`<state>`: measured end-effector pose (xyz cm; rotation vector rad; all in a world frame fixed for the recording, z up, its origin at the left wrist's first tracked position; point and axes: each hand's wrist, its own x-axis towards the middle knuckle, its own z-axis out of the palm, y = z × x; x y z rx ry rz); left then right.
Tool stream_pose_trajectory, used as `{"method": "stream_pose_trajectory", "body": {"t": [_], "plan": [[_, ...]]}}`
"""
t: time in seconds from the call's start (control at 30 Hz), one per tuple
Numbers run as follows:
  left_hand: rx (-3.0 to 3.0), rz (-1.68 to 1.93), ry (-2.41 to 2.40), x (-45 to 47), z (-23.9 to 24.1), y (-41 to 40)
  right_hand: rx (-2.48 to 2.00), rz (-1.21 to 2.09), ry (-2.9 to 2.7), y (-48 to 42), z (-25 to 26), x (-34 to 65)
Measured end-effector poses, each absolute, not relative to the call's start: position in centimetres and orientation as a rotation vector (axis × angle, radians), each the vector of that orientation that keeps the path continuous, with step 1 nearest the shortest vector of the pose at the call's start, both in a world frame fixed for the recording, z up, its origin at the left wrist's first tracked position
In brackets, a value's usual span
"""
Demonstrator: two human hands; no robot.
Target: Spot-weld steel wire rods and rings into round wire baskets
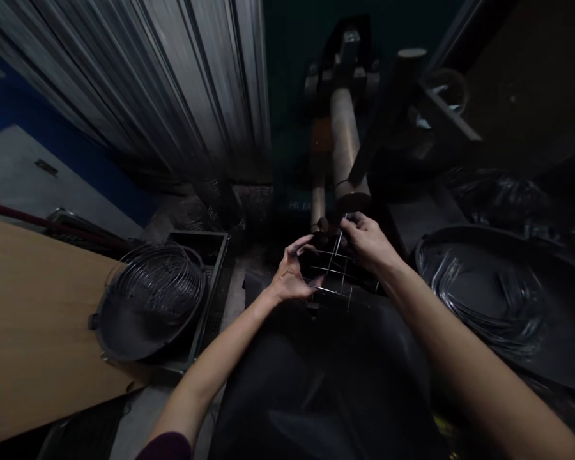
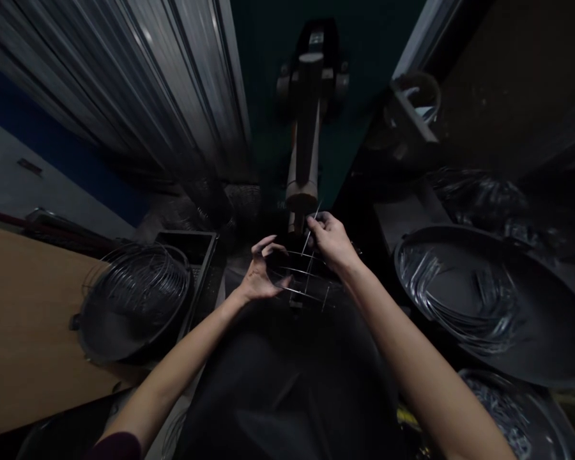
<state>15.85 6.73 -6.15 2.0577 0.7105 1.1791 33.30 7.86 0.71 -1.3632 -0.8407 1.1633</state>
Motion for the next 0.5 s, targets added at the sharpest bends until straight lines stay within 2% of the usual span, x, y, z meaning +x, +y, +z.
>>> {"method": "stream_pose_trajectory", "body": {"t": [0.5], "plan": [[2.049, 1.230, 0.638, 16.0, -5.3, 10.0, -1.260, 1.105, -0.848, 10.9, -0.4, 33.1]]}}
